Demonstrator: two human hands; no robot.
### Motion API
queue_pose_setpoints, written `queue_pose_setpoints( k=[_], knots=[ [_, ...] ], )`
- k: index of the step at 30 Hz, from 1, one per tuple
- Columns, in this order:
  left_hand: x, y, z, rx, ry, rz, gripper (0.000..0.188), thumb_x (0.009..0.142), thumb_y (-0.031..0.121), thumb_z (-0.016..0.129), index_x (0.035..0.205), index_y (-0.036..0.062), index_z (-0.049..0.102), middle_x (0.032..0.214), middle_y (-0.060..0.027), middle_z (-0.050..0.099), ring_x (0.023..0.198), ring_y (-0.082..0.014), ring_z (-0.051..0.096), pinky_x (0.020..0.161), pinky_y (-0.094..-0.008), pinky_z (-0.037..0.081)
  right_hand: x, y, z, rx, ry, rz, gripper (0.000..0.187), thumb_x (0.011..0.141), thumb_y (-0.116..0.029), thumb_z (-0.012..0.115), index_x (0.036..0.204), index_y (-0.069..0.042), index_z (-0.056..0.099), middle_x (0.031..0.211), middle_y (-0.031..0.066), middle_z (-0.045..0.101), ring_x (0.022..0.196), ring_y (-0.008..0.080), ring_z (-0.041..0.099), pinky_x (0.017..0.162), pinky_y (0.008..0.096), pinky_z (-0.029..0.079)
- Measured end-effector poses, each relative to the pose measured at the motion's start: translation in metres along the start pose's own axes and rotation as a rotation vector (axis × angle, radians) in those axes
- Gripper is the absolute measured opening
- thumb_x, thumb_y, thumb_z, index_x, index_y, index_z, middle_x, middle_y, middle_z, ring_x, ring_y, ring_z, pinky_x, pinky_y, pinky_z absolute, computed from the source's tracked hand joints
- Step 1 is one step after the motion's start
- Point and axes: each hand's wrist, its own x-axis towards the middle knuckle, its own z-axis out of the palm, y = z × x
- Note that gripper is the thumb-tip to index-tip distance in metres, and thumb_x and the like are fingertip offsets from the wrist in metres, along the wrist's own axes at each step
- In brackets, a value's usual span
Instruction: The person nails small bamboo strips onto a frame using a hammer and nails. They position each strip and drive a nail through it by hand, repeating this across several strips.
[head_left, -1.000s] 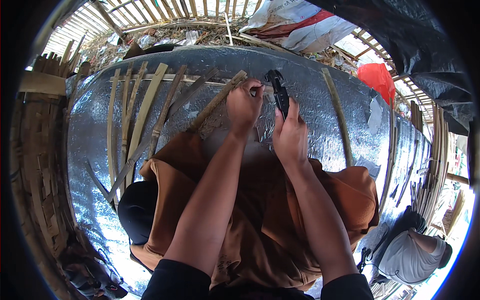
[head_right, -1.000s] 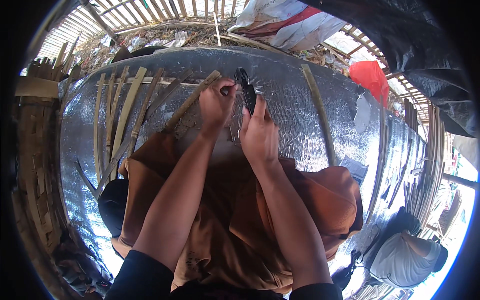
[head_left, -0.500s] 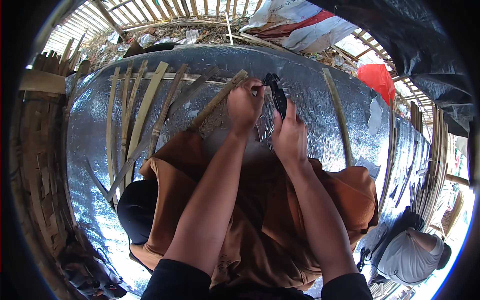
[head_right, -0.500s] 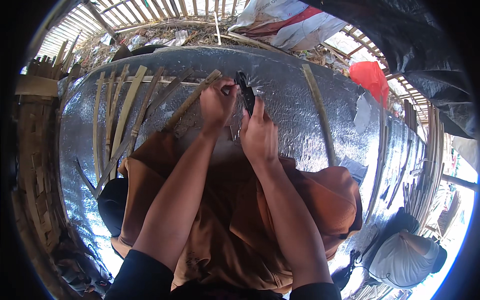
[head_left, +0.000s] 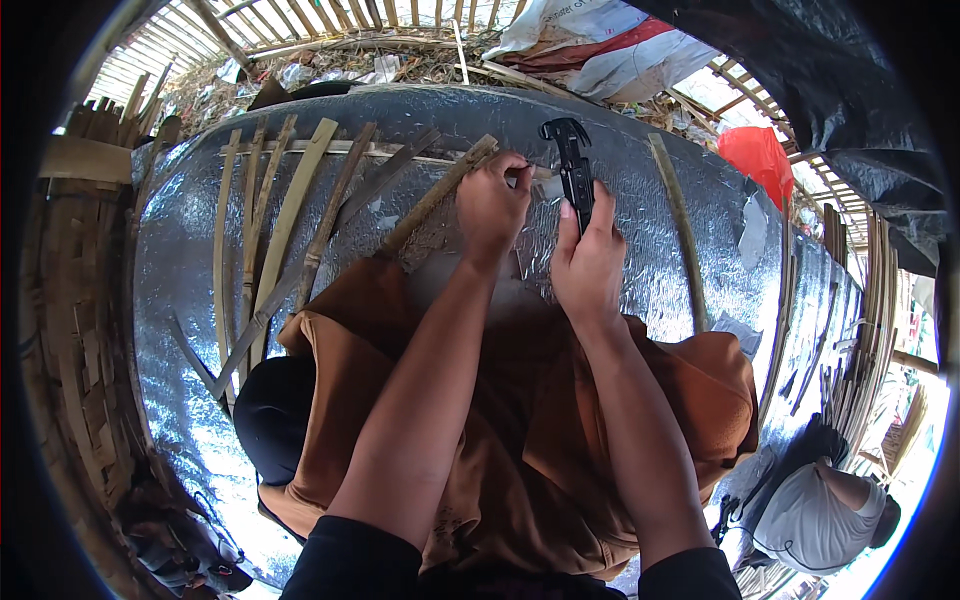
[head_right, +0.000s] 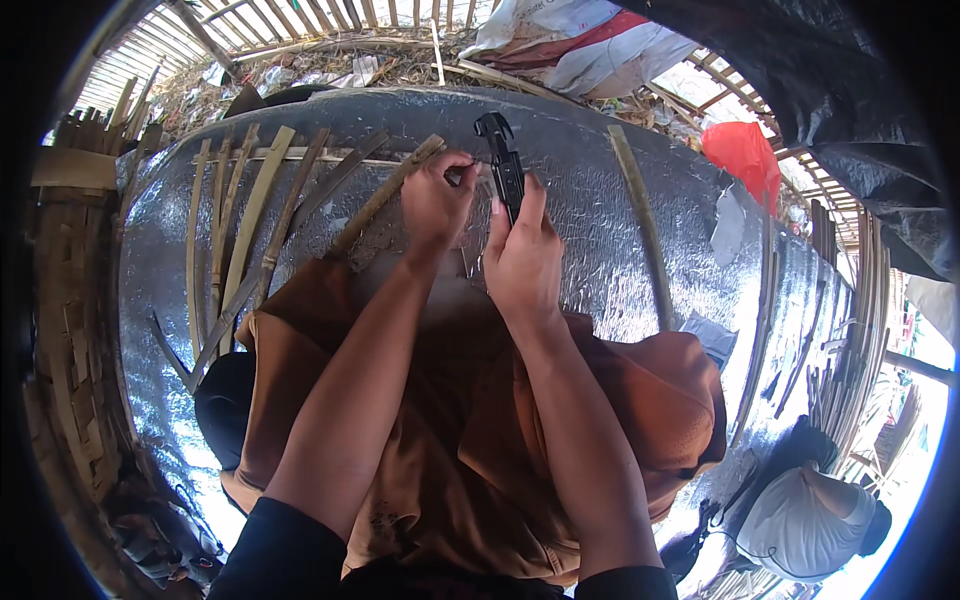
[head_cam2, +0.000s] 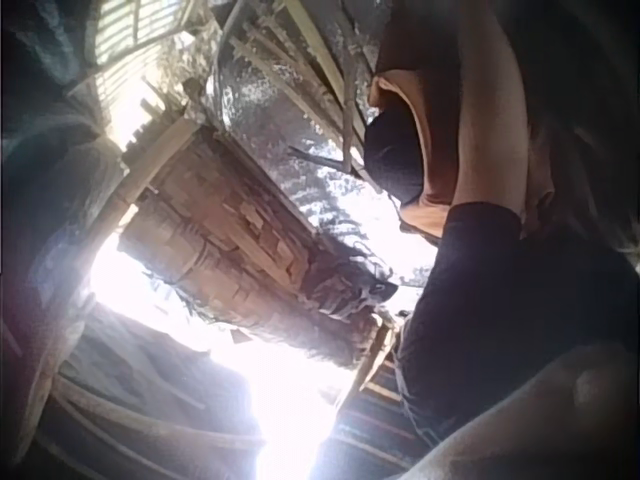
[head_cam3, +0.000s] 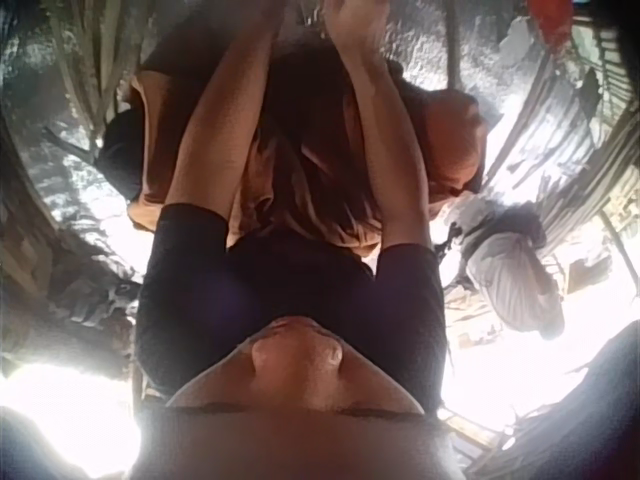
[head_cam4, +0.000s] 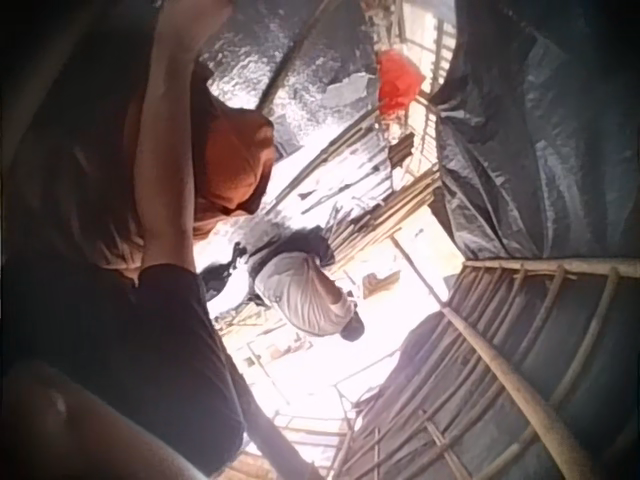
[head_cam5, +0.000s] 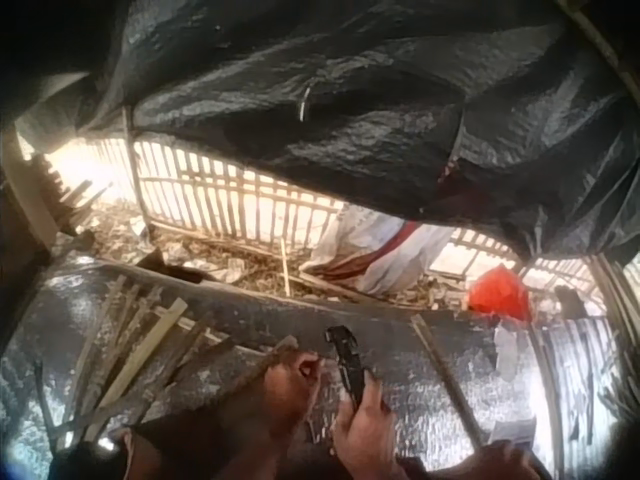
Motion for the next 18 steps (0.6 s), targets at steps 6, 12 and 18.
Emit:
queue_pose_setpoints(
  k=[6,12,18],
  knots=[
    [-0.002,0.002,0.000,-0.030,0.009,-0.003,0.018,0.086,0.020,0.081,0.095,0.0052,0.079,0.094,-0.0106,0.079,0.081,-0.0281,0.076,0.076,-0.0368,0.058,0.000,0.011,0.002,-0.074,-0.059,-0.001,0.042,0.102,-0.013,0.058,0.137,0.006,0.042,0.095,0.0377,0.066,0.082,0.0562,0.067,0.066,0.0610,0.053],
    [0.000,0.000,-0.001,-0.027,0.017,0.003,0.018,0.086,0.020,0.081,0.096,0.0052,0.079,0.094,-0.0102,0.079,0.082,-0.0270,0.076,0.077,-0.0365,0.059,0.000,0.008,0.003,-0.092,-0.097,0.014,0.040,0.102,-0.012,0.058,0.136,0.004,0.042,0.092,0.0353,0.067,0.081,0.0547,0.067,0.065,0.0614,0.053],
    [-0.001,0.003,-0.002,-0.013,0.005,-0.019,0.018,0.086,0.020,0.081,0.096,0.0054,0.079,0.094,-0.0103,0.079,0.082,-0.0269,0.076,0.077,-0.0368,0.059,-0.001,0.011,0.004,-0.084,-0.111,0.008,0.039,0.102,-0.011,0.057,0.136,0.003,0.043,0.091,0.0348,0.067,0.081,0.0547,0.067,0.065,0.0618,0.053]
  ],
)
